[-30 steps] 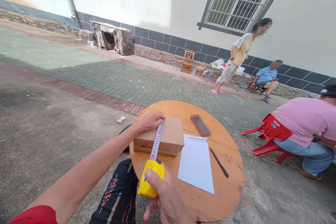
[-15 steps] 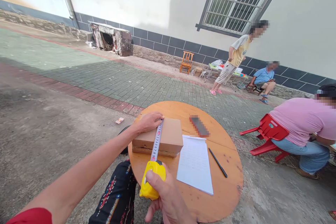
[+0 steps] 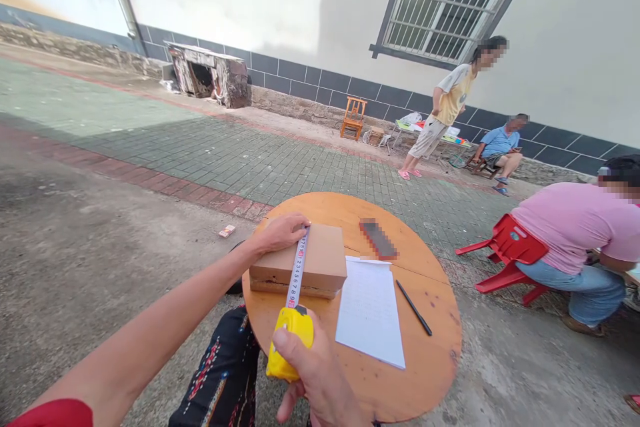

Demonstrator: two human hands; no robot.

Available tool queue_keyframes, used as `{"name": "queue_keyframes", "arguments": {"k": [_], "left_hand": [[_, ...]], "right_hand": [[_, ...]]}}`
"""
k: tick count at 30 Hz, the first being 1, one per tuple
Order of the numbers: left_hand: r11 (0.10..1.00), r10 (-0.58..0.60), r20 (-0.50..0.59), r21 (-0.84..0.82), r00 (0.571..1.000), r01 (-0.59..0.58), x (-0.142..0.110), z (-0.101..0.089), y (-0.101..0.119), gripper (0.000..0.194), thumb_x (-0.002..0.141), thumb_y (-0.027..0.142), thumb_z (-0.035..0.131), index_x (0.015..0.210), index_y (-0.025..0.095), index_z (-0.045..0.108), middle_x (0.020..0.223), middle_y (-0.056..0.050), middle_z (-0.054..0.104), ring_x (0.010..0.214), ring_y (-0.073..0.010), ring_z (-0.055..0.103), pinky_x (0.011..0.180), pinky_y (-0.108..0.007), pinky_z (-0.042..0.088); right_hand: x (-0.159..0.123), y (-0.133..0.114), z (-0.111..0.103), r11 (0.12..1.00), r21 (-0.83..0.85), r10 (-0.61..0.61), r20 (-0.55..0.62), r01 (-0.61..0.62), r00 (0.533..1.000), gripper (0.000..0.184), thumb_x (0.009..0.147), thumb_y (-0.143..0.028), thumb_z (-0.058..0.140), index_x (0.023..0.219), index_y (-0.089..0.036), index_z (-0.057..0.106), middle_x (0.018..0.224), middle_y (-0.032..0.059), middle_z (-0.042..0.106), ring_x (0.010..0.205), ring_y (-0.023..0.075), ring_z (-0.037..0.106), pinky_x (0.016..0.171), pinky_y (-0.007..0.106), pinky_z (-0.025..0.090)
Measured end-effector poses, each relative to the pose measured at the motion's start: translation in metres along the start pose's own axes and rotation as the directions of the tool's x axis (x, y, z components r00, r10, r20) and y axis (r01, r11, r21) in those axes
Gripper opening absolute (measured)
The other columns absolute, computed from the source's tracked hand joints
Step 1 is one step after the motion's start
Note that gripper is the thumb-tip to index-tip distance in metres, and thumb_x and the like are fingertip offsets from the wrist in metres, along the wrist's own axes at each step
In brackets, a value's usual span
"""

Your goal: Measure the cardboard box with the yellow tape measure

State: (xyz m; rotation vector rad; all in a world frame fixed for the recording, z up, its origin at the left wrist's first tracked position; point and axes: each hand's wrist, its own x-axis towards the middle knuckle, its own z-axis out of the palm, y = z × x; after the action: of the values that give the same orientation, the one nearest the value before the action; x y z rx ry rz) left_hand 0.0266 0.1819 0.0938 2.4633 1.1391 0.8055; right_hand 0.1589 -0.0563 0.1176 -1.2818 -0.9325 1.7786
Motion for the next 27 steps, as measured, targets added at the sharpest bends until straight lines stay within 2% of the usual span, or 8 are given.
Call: {"name": "queue_keyframes", "arguments": {"k": [8, 12, 15, 18, 21, 27], "left_hand": [[1.000, 0.002, -0.006, -0.011, 1.000, -0.002, 0.000, -0.001, 0.000, 0.025, 0.081, 0.021, 0.052, 0.100, 0.019, 0.069, 0.103, -0.005, 0.071, 0.098, -0.0204, 0.064, 0.092, -0.031, 0.047], [1.000, 0.005, -0.024, -0.020, 1.000, -0.006, 0.001, -0.002, 0.000, 0.026, 0.080, 0.021, 0.052, 0.100, 0.019, 0.069, 0.103, -0.005, 0.071, 0.097, -0.0205, 0.064, 0.092, -0.032, 0.048], [1.000, 0.009, -0.059, -0.026, 0.998, -0.011, 0.002, -0.003, 0.001, 0.031, 0.080, 0.021, 0.052, 0.107, 0.019, 0.067, 0.110, -0.006, 0.070, 0.103, -0.0215, 0.063, 0.095, -0.034, 0.047], [1.000, 0.012, -0.116, -0.025, 0.993, -0.015, 0.002, -0.004, 0.003, 0.039, 0.080, 0.020, 0.053, 0.118, 0.017, 0.062, 0.119, -0.008, 0.067, 0.112, -0.0235, 0.060, 0.101, -0.037, 0.045], [0.999, 0.030, -0.165, -0.019, 0.986, -0.034, 0.000, -0.010, 0.010, 0.047, 0.080, 0.017, 0.053, 0.127, 0.017, 0.055, 0.118, -0.009, 0.066, 0.113, -0.0237, 0.058, 0.101, -0.039, 0.044], [0.997, 0.077, -0.249, 0.006, 0.965, -0.078, -0.025, -0.030, 0.043, 0.051, 0.082, 0.015, 0.052, 0.134, 0.015, 0.048, 0.117, -0.011, 0.062, 0.114, -0.0250, 0.054, 0.103, -0.044, 0.041]], "right_hand": [[-0.001, 0.000, 0.002, 1.000, -0.006, 0.003, -0.042, -0.003, 0.999, 0.072, 0.067, -0.066, 0.072, 0.117, -0.020, 0.047, 0.089, 0.0029, 0.052, 0.084, 0.0196, 0.057, 0.036, 0.016, 0.048], [-0.003, -0.002, 0.003, 0.999, -0.021, -0.041, -0.040, 0.041, 0.998, 0.063, 0.072, -0.061, 0.070, 0.113, -0.018, 0.050, 0.086, 0.0026, 0.054, 0.080, 0.0169, 0.057, 0.041, 0.016, 0.048], [-0.001, 0.001, 0.002, 0.996, -0.008, -0.091, -0.030, 0.091, 0.995, 0.060, 0.073, -0.057, 0.071, 0.112, -0.016, 0.051, 0.085, 0.0020, 0.055, 0.075, 0.0148, 0.056, 0.046, 0.018, 0.048], [0.002, 0.006, 0.000, 0.994, -0.005, -0.110, -0.033, 0.110, 0.993, 0.068, 0.069, -0.057, 0.074, 0.117, -0.016, 0.049, 0.084, 0.0014, 0.053, 0.073, 0.0145, 0.054, 0.046, 0.019, 0.047], [0.003, 0.010, -0.001, 0.991, -0.045, -0.126, -0.058, 0.123, 0.990, 0.076, 0.066, -0.056, 0.076, 0.123, -0.016, 0.047, 0.083, 0.0008, 0.053, 0.070, 0.0137, 0.053, 0.046, 0.020, 0.046], [0.001, 0.014, -0.007, 0.982, -0.140, -0.142, -0.093, 0.128, 0.986, 0.094, 0.060, -0.056, 0.080, 0.134, -0.015, 0.041, 0.085, 0.0029, 0.059, 0.070, 0.0161, 0.054, 0.053, 0.025, 0.045]]}}
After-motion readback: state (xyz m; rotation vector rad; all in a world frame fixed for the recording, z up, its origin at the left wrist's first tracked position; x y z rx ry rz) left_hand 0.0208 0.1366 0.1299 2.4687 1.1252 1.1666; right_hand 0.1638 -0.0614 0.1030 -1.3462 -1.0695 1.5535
